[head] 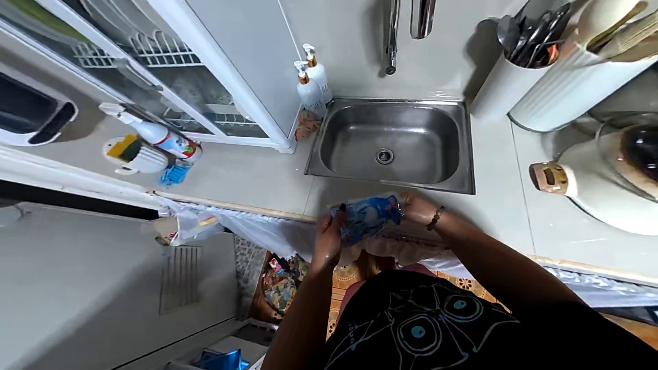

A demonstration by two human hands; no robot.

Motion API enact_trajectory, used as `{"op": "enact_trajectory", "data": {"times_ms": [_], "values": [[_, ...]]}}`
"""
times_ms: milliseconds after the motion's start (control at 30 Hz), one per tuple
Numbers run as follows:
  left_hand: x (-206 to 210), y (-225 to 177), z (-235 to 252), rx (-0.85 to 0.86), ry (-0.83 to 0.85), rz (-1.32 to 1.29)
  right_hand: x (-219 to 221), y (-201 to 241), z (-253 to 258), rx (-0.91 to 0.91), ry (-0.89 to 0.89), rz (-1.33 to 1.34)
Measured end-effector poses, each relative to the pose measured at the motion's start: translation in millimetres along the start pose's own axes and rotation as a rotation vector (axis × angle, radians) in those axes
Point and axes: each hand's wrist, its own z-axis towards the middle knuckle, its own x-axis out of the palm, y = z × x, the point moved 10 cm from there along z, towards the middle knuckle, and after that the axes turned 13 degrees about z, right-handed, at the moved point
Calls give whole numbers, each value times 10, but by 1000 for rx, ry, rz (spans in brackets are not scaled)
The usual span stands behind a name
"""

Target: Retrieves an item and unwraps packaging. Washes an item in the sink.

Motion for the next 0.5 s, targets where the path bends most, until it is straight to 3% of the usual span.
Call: {"op": "enact_trajectory", "data": {"times_ms": [133, 333, 400, 500], "values": [[80, -35, 177, -158, 122, 304, -159, 20, 233, -89, -35, 84], [57, -35, 353, -271, 310, 1150, -384, 195, 441, -130, -58, 46], [166, -152, 424, -181, 331, 1242, -434, 298, 431, -131, -69, 45], [363, -190, 719, 125, 299, 1073, -447, 418, 382, -182, -41, 12]]}}
